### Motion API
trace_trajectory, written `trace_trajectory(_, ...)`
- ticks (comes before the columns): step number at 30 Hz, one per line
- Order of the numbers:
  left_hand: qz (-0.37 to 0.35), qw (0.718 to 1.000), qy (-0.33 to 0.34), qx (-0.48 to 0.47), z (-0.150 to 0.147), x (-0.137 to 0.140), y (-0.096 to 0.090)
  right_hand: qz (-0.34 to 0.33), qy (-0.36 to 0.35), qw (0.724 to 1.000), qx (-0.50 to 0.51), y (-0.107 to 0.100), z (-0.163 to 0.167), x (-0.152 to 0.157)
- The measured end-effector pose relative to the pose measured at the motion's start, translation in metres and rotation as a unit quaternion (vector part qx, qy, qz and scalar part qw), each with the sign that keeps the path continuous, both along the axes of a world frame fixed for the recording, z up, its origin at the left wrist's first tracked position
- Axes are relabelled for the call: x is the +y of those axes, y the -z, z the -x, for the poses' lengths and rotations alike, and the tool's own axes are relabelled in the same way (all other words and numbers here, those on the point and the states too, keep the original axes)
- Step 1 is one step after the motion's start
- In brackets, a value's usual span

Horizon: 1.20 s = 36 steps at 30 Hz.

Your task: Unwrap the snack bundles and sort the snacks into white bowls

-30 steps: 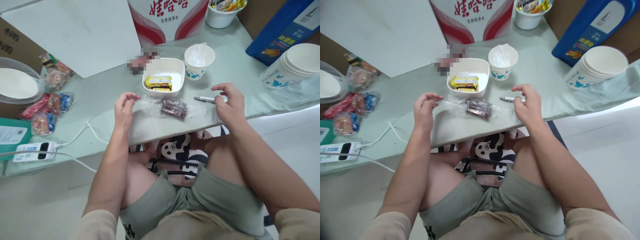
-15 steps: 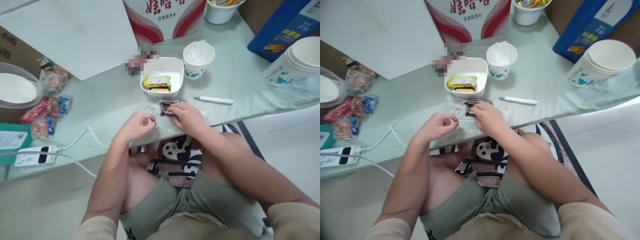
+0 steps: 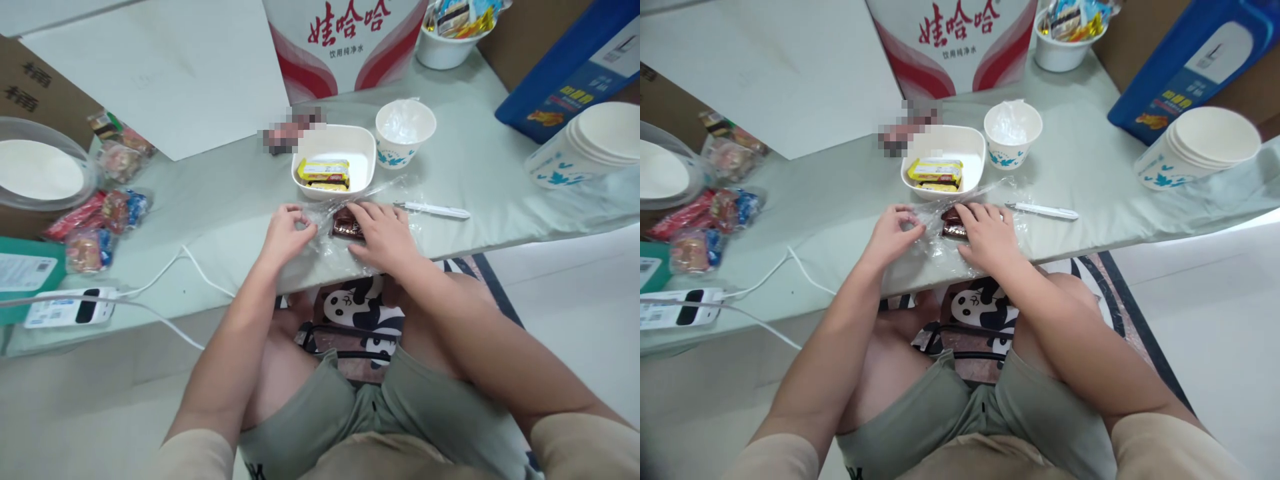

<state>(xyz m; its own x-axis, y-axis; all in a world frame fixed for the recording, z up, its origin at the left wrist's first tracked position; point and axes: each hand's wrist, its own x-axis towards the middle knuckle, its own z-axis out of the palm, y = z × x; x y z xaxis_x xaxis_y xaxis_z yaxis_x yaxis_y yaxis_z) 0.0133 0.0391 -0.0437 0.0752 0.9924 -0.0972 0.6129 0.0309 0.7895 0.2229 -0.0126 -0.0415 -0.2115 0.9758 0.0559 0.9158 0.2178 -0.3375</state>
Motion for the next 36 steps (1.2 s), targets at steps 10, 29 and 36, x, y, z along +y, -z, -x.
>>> trace_trajectory(10,0.245,0.859,0.011,-0.450,0.000,-0.010,-0.036,0.019,-0.082,0.984,0.157,0.005,-0.009,0.011)
trace_trajectory(29,0.210,0.856,-0.157,-0.446,0.017,0.003,-0.034,-0.060,0.174,0.934,0.305,-0.068,-0.019,0.060)
trace_trajectory(36,0.203,0.854,-0.108,-0.467,0.027,-0.004,-0.044,-0.041,0.185,0.980,0.069,-0.090,-0.005,0.086)
